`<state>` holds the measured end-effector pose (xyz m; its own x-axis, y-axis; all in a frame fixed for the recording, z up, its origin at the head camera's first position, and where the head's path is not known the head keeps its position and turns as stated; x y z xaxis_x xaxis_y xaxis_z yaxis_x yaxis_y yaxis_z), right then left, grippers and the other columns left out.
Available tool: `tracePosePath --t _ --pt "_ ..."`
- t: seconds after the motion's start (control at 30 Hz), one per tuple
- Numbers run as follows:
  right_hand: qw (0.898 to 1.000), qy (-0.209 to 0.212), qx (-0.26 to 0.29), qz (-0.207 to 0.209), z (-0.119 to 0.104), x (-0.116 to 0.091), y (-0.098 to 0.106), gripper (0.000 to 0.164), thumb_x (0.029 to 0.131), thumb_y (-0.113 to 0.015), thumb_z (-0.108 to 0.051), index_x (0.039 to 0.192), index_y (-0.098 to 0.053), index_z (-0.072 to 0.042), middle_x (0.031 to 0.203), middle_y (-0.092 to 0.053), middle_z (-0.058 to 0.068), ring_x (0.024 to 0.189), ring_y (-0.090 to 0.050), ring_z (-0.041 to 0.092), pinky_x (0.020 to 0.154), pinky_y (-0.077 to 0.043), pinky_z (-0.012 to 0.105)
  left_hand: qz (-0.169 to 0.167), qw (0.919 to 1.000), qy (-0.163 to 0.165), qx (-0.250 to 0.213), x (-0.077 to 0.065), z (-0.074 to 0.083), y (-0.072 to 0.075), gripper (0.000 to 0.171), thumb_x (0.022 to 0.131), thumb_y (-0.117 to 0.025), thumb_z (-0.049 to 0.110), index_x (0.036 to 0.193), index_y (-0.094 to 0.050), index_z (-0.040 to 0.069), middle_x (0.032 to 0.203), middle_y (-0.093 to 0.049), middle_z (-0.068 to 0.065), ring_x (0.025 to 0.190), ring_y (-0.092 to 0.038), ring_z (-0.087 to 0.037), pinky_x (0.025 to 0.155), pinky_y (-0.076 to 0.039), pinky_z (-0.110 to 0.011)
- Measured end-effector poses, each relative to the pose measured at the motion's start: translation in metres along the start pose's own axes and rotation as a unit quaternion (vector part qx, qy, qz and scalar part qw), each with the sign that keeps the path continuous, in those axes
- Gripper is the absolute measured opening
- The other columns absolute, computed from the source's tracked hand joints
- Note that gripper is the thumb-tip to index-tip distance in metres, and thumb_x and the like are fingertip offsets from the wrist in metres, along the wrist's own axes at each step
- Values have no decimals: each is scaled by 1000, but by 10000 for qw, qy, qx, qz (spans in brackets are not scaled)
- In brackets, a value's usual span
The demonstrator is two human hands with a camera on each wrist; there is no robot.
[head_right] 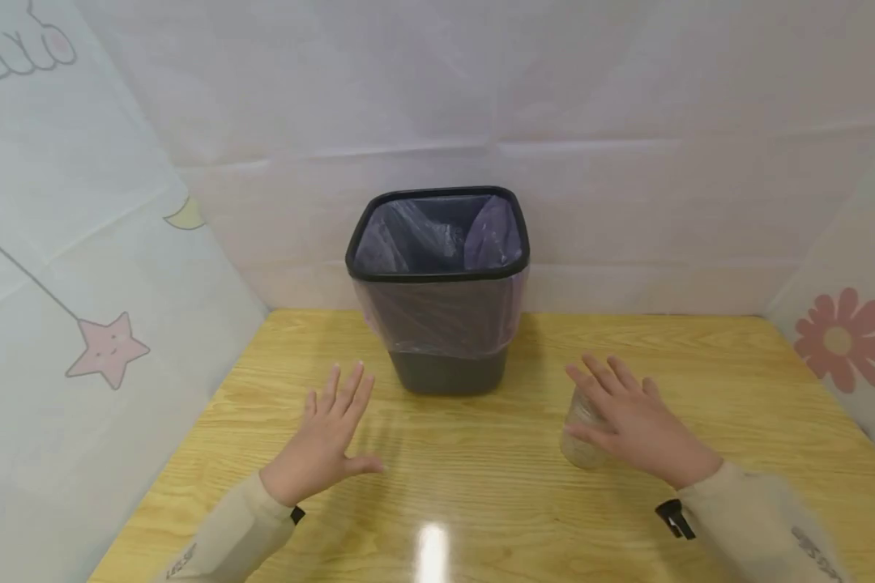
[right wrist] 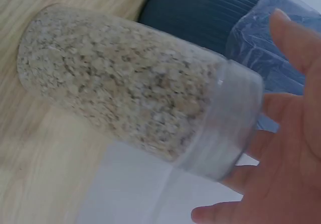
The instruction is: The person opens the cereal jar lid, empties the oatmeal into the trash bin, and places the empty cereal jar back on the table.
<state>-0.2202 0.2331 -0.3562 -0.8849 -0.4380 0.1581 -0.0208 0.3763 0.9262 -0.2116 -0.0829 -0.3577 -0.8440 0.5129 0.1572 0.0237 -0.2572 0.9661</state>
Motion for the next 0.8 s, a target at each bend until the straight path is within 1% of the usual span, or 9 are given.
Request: tracePosePath --t 0.1,0.2,0.33,0.43,0.53,0.63,0.7,0.8 --pt "9998 68 4 198 -1 3 -1 69 93 -64 -34 150 -34 -8 152 -28 26 135 -21 55 93 -17 81 -67 9999 35 -125 0 0 -3 111 74 -79 44 152 -16 -3 159 -1 -22 141 2 -51 101 -15 -76" --pt "9987 266 -60 435 -4 7 -2 59 95 -63 -29 143 -43 -1 146 -36 27 130 -29 55 93 -24 76 -100 9996 62 -257 0 -1 -6 111 75 -79 43 153 -15 -3 159 0 -22 141 3 -50 102 -14 -75" --pt "9942 624 -230 847 -9 9 -2 44 95 -62 -20 132 -54 4 135 -48 26 121 -41 49 91 -33 67 -124 9993 62 -359 0 -1 -10 110 75 -80 42 152 -16 -3 159 -1 -22 141 1 -51 102 -16 -75" --pt "9895 738 -354 1194 -11 7 -1 38 94 -64 -17 125 -58 5 126 -55 23 114 -47 43 88 -37 63 -163 9988 67 -448 0 -1 -13 109 76 -79 42 152 -17 -4 158 -2 -23 141 1 -52 102 -18 -74" --pt "9847 773 -472 1487 -12 6 0 38 94 -64 -17 123 -58 8 121 -57 24 111 -50 42 87 -40 61 -226 9981 59 -568 2 0 -17 108 77 -79 42 151 -17 -6 158 -3 -25 140 0 -52 103 -19 -73" --pt "9786 860 -646 1752 -13 5 0 39 97 -60 -22 120 -58 10 117 -59 26 108 -52 43 86 -41 61 -265 9973 6 -683 6 3 -21 106 78 -78 41 150 -18 -7 157 -7 -28 140 -3 -54 104 -20 -71" --pt "9727 980 -806 1940 -15 5 0 42 101 -53 -29 118 -59 9 114 -59 26 105 -54 43 85 -43 61 -308 9965 6 -771 8 4 -24 106 78 -78 40 151 -17 -7 157 -7 -28 140 -3 -54 105 -20 -71" --pt "9619 1180 -1052 2232 -18 4 -1 55 105 -38 -41 113 -61 9 109 -61 25 99 -57 43 81 -46 60 -363 9958 10 -840 11 6 -29 105 79 -77 41 151 -16 -6 157 -6 -28 139 -4 -54 105 -20 -70"
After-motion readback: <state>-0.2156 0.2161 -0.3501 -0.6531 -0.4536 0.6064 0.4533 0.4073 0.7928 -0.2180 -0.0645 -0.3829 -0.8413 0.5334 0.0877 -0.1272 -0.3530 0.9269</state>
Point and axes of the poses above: each hand's wrist, its own x-axis towards the middle knuckle, its own y-axis out of the back of the hand, z = x × y, the point moved 10 cm from there along x, towards the middle knuckle
